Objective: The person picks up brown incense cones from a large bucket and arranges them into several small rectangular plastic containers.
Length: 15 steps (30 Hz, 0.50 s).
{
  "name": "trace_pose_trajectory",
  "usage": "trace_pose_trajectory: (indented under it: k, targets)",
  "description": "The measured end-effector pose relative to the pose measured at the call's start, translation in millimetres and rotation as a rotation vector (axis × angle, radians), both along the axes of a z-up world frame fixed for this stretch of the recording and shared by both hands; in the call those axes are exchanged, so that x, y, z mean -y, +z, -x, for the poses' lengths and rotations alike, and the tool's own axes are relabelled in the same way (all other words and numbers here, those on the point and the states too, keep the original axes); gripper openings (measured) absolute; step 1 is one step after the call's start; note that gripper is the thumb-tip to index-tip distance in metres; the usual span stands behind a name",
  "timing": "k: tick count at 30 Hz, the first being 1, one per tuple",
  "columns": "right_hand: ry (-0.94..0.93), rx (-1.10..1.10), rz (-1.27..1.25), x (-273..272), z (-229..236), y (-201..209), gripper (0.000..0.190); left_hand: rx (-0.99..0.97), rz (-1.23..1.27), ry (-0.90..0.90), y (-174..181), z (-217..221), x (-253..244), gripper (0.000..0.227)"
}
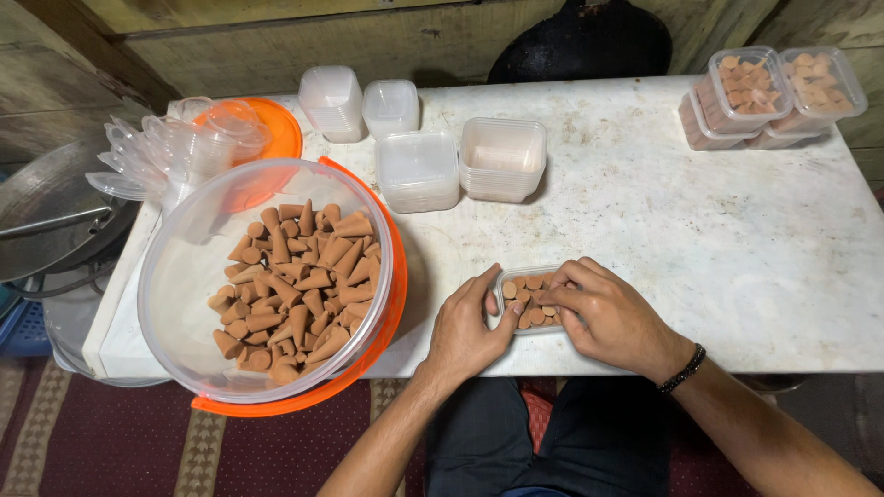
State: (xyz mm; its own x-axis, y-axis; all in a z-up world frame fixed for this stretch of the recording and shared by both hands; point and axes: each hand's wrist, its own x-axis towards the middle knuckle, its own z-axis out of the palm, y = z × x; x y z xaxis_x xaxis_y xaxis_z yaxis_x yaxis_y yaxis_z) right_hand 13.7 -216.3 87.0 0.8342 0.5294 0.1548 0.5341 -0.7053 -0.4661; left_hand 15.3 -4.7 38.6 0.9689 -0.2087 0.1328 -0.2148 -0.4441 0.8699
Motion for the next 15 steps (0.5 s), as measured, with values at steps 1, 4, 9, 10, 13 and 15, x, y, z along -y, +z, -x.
trace_pose_trajectory:
  k: [1,4,9,10,13,15]
  targets:
    - [-0.002,0.000,-0.001,1.2,-0.4,-0.5,0.014,0.000,-0.001,-0.002,1.3,-0.3,-1.3,0.058]
    - [-0.017,-0.001,0.001,5.2,-2.6,-3.8,0.015,0.053,0.016,0.017,-2.5,-4.0,-6.2,0.055]
    - [-0.038,-0.009,0.005,5.7,-3.0,-5.3,0.017,0.088,0.156,0.120,-9.9,-11.5,-17.3,0.047]
    - [-0.038,-0.009,0.005,5.1,-3.0,-4.5,0.017,0.087,0.156,0.120,-20.8,-14.7,-19.4,0.047]
    - [-0.044,-0.027,-0.005,3.7,-4.2,-3.3,0.018,0.055,0.205,0.191,-50.0,-24.3,-26.4,0.048]
    - [-0.037,0.001,-0.006,2.5,-5.4,-4.6,0.016,0.016,0.142,0.223,-65.6,-28.7,-32.7,0.050]
